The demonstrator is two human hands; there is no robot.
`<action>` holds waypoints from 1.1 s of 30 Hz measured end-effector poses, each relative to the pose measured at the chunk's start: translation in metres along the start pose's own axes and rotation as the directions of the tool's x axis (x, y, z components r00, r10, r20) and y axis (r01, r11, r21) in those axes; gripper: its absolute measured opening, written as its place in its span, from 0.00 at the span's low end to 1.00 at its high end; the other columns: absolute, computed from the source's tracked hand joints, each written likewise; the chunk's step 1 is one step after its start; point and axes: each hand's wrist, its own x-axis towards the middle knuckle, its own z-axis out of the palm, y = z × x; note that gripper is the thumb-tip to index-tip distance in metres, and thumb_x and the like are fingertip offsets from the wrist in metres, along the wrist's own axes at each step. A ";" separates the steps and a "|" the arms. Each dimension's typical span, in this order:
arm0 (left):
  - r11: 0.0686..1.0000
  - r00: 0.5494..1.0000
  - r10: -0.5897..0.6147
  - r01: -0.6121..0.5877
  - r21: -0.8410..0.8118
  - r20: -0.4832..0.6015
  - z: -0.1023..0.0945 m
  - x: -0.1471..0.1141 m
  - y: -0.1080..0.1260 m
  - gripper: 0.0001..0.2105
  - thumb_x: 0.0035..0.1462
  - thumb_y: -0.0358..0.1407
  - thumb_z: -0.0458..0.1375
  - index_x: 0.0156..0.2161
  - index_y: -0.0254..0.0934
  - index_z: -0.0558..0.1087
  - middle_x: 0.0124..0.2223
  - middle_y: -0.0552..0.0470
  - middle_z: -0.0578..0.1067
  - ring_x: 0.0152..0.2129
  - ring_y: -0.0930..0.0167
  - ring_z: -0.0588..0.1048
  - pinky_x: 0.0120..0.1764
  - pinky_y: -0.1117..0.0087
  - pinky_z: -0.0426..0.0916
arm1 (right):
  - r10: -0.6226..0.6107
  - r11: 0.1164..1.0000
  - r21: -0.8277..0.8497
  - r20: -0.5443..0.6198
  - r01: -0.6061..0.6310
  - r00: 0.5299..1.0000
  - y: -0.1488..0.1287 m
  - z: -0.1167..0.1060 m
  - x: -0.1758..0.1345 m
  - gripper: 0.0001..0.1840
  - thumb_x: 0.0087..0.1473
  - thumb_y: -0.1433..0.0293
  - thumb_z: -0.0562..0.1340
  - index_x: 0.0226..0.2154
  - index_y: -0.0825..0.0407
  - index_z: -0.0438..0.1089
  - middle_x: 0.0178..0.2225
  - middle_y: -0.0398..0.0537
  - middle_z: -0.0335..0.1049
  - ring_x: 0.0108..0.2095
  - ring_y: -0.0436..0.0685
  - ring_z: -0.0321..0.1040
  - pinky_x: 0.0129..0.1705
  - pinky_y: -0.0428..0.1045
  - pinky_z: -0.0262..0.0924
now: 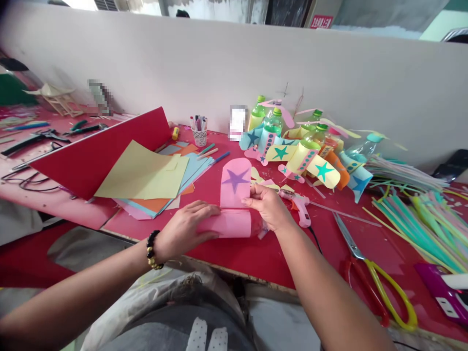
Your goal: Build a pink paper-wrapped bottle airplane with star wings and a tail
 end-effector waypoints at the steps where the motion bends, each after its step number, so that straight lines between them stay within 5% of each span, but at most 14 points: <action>1: 1.000 1.000 0.017 -0.017 0.001 0.003 -0.001 0.005 -0.005 0.18 0.58 0.44 0.62 0.49 0.38 0.67 0.51 0.47 0.75 0.47 0.62 0.71 0.50 0.62 0.65 | 0.015 1.000 0.013 -0.013 -0.015 1.000 0.000 -0.001 0.003 0.15 0.36 0.63 0.73 0.25 0.52 0.70 0.25 0.40 0.71 0.29 0.51 0.67 0.38 0.49 0.62; 11: 0.999 0.997 -0.032 0.031 0.015 0.066 -0.006 0.021 -0.018 0.29 0.57 0.43 0.62 0.61 0.43 0.58 0.55 0.45 0.66 0.45 0.63 0.73 0.45 0.63 0.71 | 0.073 0.996 -0.042 -0.040 -0.075 0.997 0.012 -0.008 0.009 0.15 0.41 0.63 0.72 0.31 0.51 0.71 0.27 0.43 0.75 0.29 0.54 0.71 0.36 0.50 0.63; 17: 0.998 0.999 0.006 -0.009 0.057 0.049 -0.001 0.013 -0.016 0.25 0.60 0.43 0.59 0.61 0.45 0.63 0.51 0.45 0.67 0.43 0.65 0.73 0.44 0.64 0.72 | 0.093 0.972 -0.215 -0.027 -0.096 0.995 0.016 -0.012 0.004 0.13 0.47 0.64 0.69 0.33 0.49 0.67 0.22 0.38 0.72 0.25 0.52 0.66 0.31 0.47 0.58; 33: 0.993 0.997 0.073 -0.069 0.091 -0.036 0.004 0.012 -0.019 0.24 0.62 0.46 0.57 0.60 0.41 0.66 0.56 0.45 0.72 0.50 0.61 0.72 0.53 0.57 0.66 | 0.099 0.977 -0.194 0.026 -0.092 0.995 0.010 -0.010 0.003 0.14 0.47 0.68 0.69 0.37 0.48 0.67 0.32 0.44 0.75 0.36 0.58 0.73 0.40 0.52 0.66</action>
